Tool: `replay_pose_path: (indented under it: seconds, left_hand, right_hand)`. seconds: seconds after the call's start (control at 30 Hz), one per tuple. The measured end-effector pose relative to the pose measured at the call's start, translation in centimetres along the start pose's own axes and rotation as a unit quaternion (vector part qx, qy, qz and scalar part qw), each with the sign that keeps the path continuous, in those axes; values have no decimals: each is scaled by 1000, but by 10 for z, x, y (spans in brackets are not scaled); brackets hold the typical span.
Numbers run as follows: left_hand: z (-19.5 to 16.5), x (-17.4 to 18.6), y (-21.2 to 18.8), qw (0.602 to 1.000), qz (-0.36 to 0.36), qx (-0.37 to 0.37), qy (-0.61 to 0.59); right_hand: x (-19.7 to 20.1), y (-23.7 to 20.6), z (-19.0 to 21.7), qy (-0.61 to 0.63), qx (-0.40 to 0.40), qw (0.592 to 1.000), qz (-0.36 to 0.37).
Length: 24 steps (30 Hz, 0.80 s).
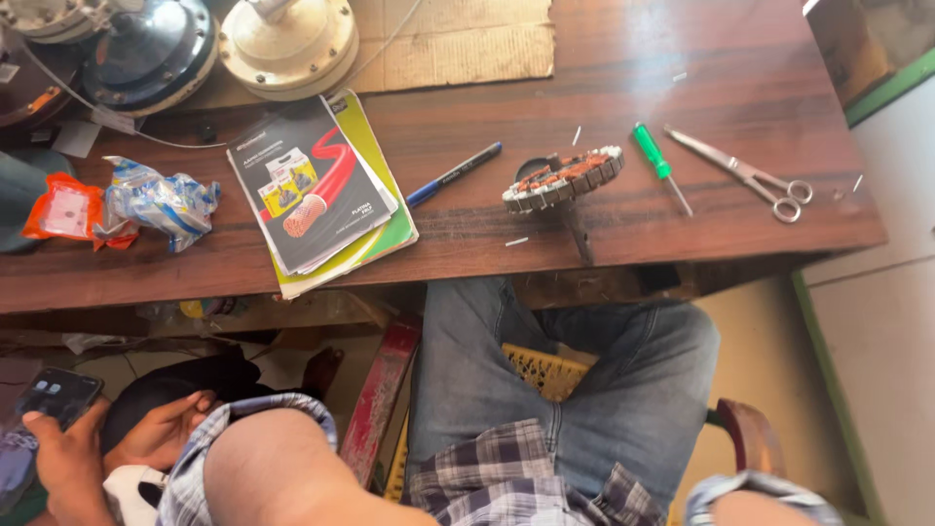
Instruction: The person sits at a workbench and works on a small mechanical component, inserting and adjusting small pins into it by hand and pressing parts into place. A screwdriver and scissors lie on the bench, and another person at the side handles small plastic packets of parts.
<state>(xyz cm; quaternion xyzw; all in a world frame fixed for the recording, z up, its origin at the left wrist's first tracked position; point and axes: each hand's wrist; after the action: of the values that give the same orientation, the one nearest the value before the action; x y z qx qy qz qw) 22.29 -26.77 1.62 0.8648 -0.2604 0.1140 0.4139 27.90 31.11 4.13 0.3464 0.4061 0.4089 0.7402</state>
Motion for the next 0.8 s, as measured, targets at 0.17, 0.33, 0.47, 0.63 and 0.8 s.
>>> replay_pose_path:
  seconds: [0.17, 0.33, 0.47, 0.63, 0.8]
  left_hand:
    - [-236, -22, -11, 550, 546, -256, -578]
    - [-339, -72, -39, 792, 338, -226, -455]
    - [-316, -143, -53, 869, 326, -214, -305]
    - [-294, -211, -101, 862, 350, -182, -319]
    - [-276, -249, -123, 879, 335, -195, -276]
  right_hand:
    - [0, 2, -40, -60, -121, 990, -31]
    - [-21, -51, -74, -99, -266, 959, -10]
    - [-12, -72, -79, -60, -282, 958, -9]
    - [10, -76, -78, -47, -293, 953, -65]
    - [26, -93, -87, -37, -314, 945, -83]
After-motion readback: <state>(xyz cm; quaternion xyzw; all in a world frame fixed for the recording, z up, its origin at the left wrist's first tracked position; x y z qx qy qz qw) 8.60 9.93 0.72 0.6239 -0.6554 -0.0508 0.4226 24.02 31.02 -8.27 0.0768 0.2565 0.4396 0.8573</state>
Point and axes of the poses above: each hand's wrist, its own y-axis towards the middle knuckle, its own x-axis out of the back of the hand, z = x × y, and after that the axes turned 1 degree about x, right-handed
